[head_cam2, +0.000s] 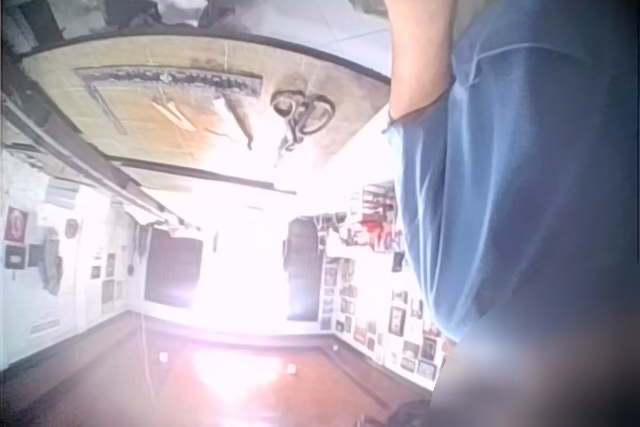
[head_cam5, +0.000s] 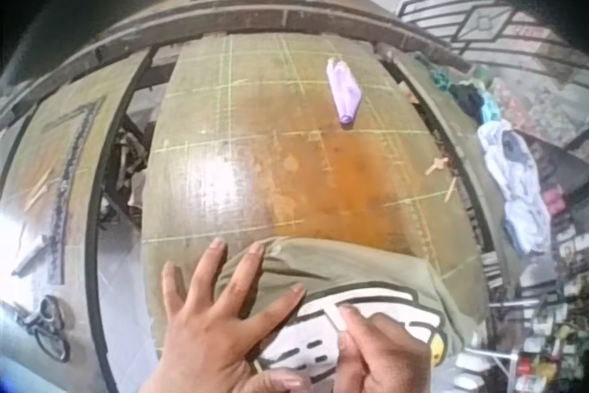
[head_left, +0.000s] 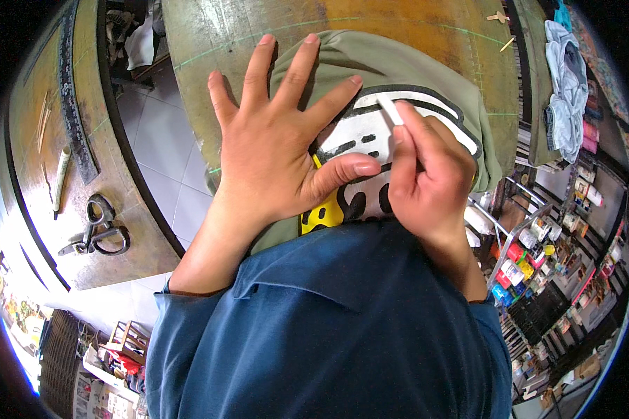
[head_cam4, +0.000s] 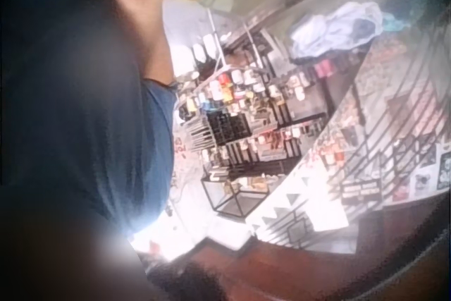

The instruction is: The person uses a white marker to draw black lines and dots on a cartoon face printed on a green garment. They repeatedly rub the marker over the same areas, then lift and reposition the garment before continuing to draw.

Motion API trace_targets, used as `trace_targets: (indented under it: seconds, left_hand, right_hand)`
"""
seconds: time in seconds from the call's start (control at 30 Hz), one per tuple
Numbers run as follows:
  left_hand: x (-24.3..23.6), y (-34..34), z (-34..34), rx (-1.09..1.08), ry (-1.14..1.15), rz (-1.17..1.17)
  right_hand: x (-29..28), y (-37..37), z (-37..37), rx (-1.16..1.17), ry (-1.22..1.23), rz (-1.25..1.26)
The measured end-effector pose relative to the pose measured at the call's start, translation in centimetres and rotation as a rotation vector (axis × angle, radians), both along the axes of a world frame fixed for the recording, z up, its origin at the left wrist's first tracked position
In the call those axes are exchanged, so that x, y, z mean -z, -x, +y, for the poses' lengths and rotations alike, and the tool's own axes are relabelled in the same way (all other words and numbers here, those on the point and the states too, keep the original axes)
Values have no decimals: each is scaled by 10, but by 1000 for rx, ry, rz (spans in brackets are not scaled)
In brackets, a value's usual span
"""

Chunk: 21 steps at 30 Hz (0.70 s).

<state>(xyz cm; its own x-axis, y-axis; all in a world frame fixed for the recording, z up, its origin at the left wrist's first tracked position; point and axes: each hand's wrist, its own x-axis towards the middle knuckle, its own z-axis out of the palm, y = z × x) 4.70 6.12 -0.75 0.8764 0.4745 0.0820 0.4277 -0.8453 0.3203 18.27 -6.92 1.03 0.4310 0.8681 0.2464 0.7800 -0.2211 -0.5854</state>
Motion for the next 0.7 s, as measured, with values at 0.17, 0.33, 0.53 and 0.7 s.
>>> trace_targets:
  seconds: [0.17, 0.33, 0.53, 0.7]
  left_hand:
    - [0, -1, 1, 1, 2, -16]
    - [-1, -1, -2, -21, 16, -1]
    - [0, -1, -2, -26, 12, -20]
    - [-2, 0, -3, -27, 19, -18]
  right_hand:
    - [0, 3, 5, -28, 31, 26]
    - [-2, 2, 4, -19, 40, -6]
    - [-2, 3, 3, 6, 59, -11]
    - [-3, -1, 0, 32, -29, -20]
